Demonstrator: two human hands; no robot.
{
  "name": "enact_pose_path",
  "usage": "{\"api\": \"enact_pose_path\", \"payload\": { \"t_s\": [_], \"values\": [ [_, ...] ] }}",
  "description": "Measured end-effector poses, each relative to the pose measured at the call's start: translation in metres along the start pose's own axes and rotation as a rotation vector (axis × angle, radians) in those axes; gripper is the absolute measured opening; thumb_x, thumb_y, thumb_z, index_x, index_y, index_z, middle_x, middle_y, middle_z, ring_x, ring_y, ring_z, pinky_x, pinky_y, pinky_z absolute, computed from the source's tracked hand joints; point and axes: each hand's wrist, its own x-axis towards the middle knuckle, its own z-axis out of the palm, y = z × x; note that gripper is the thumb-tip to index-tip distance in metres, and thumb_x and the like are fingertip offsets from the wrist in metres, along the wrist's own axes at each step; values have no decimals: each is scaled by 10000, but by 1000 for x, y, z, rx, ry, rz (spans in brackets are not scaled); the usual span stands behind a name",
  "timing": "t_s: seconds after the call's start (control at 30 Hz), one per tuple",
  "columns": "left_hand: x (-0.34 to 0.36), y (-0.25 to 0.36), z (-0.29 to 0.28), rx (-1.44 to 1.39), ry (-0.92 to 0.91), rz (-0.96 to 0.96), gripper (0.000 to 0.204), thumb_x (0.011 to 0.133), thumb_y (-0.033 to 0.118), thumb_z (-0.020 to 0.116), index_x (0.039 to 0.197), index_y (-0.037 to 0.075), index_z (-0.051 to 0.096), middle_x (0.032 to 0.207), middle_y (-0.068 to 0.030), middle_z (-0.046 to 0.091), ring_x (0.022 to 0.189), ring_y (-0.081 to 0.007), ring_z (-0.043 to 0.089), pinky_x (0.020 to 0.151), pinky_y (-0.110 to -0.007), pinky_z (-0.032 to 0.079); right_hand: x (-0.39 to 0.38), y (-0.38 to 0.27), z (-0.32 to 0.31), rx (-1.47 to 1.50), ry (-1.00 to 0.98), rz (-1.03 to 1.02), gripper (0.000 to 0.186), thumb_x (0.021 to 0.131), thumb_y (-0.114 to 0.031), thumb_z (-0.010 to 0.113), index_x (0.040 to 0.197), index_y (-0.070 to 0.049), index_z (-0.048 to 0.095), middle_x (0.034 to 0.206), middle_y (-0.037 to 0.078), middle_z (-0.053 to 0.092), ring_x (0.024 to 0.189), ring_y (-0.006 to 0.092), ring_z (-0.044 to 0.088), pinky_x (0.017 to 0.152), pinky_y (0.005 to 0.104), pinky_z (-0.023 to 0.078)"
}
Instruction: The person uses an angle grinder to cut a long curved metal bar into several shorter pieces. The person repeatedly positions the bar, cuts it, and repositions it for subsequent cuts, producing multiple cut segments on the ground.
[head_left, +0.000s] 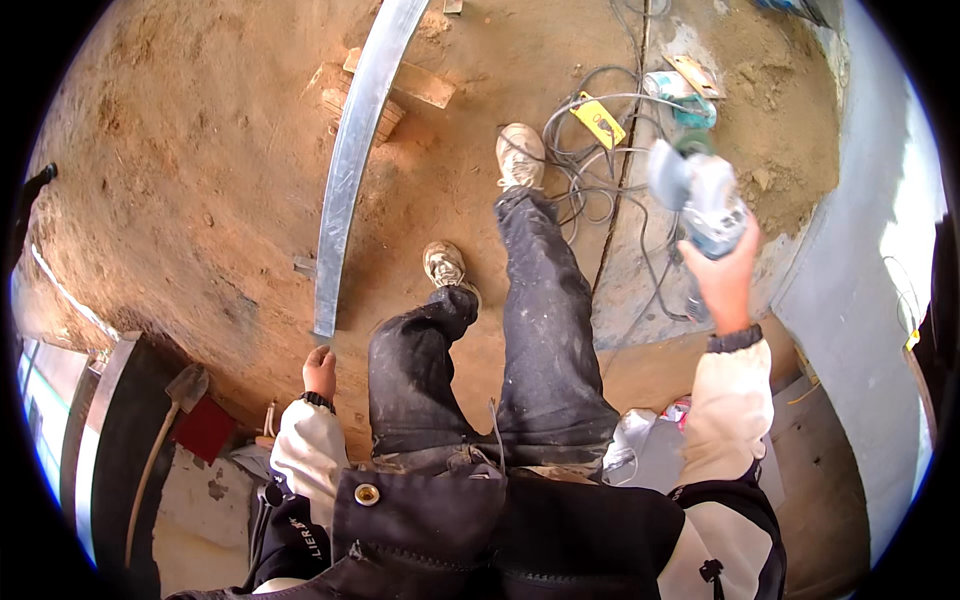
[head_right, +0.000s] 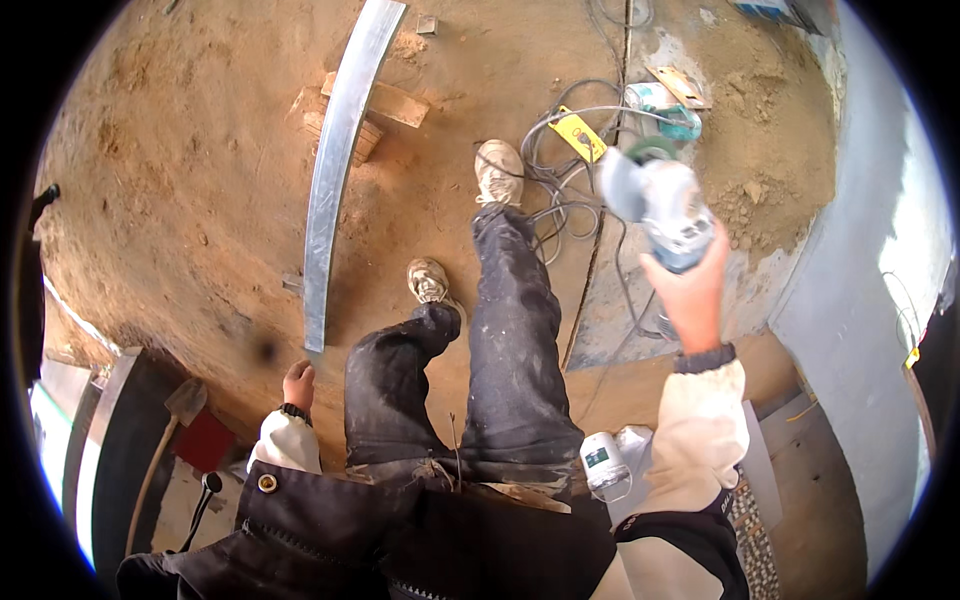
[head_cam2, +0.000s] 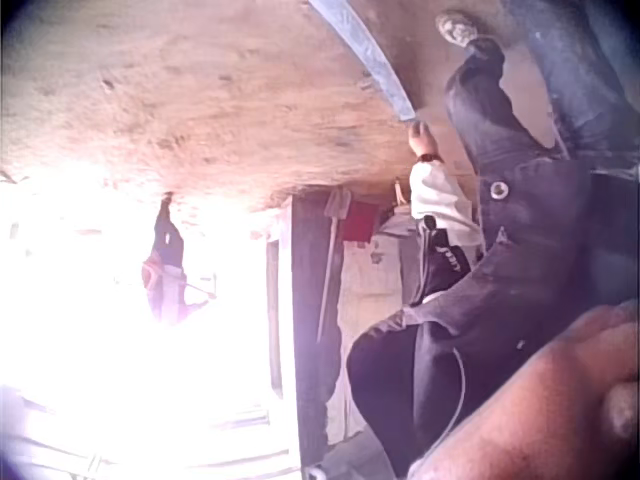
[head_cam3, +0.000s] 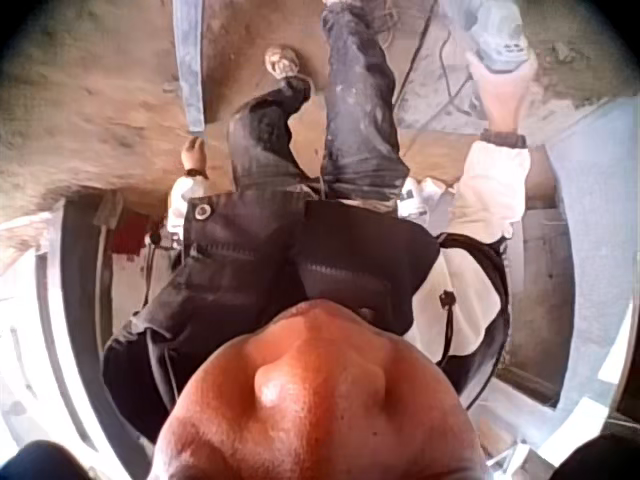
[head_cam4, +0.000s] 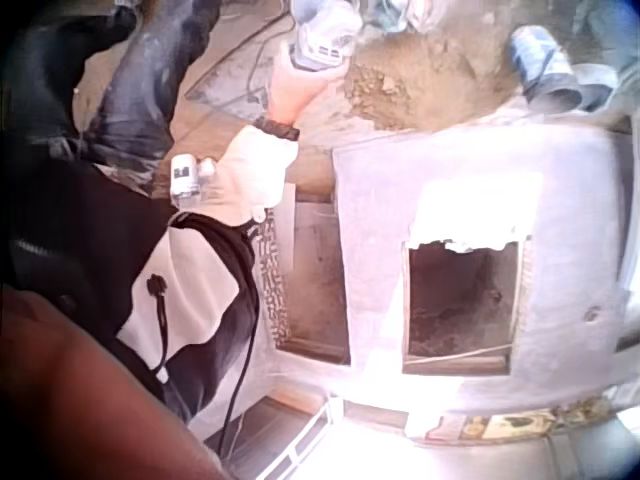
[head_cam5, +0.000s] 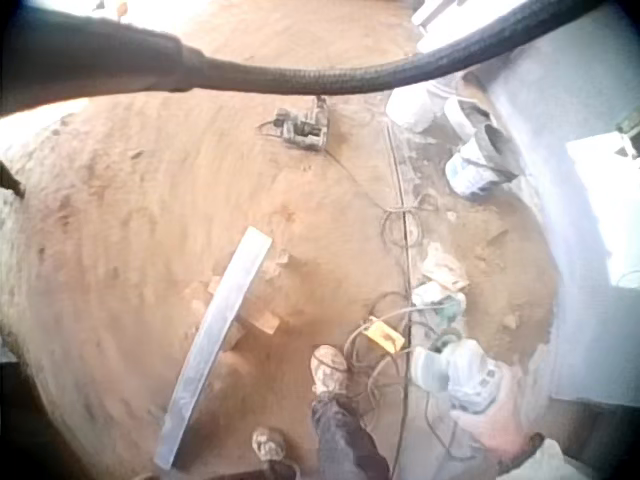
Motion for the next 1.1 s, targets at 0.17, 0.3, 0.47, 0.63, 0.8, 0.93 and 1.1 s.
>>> {"api": "enact_pose_path", "payload": {
  "t_s": [0.17, 0.3, 0.47, 0.63, 0.8, 0.93, 1.1],
  "values": [
    [-5, -44, 38, -153, 109, 42, 343, 988, 74, 629, 1308, -51, 628, 1226, -135, 703, 1097, -195, 665, 977, -322, 523, 76, -58, 147, -58, -547, -220, 851, 711, -213, 886, 1409, -62, 422, 1264, 229, 640, 1155, 406, 643, 948, 463, 527],
    [56, -59, 61, -162, 206, 24, 340, 999, 67, 605, 1314, -59, 624, 1281, -149, 689, 1161, -212, 656, 1023, -323, 503, 106, -54, 207, -161, -813, -585, 839, 709, -218, 880, 1394, -73, 417, 1210, 209, 654, 1139, 403, 645, 932, 452, 524],
    [207, -110, 94, -362, 387, 177, 398, 1011, 82, 591, 1384, -57, 578, 1377, -163, 641, 1265, -233, 614, 1097, -332, 456, 147, -61, 273, -7, -1090, -621, 947, 719, -311, 925, 1437, 2, 393, 1266, 264, 639, 1203, 396, 632, 1002, 416, 497],
    [298, -38, 116, -347, 682, 340, 398, 1042, 149, 591, 1387, -47, 575, 1384, -168, 629, 1255, -243, 617, 1092, -342, 463, 175, -63, 312, 72, -995, -601, 920, 743, -425, 923, 1406, 33, 481, 1272, 190, 650, 1218, 284, 615, 1046, 382, 464],
    [369, 6, 117, -316, 955, 442, 394, 1047, 279, 612, 1289, -28, 661, 1220, -125, 707, 1122, -202, 652, 987, -318, 495, 172, -62, 339, 28, -920, -747, 1022, 709, -564, 908, 1362, 102, 492, 1187, 230, 672, 1148, 305, 655, 1005, 382, 497],
    [368, 9, 124, -288, 763, 454, 409, 1041, 319, 621, 1266, -18, 677, 1221, -119, 716, 1143, -207, 658, 1009, -325, 488, 153, -56, 344, -30, -901, -820, 1044, 713, -618, 879, 1330, 128, 490, 1169, 291, 669, 1137, 373, 670, 966, 423, 528],
    [371, 11, 109, -352, 573, 415, 484, 1054, 395, 595, 1266, -33, 676, 1226, -129, 727, 1149, -201, 659, 1010, -314, 486, 140, -79, 343, -306, -753, -1007, 881, 763, -547, 856, 1293, 42, 470, 1092, 275, 698, 1023, 417, 700, 894, 472, 551]
  ]
}}
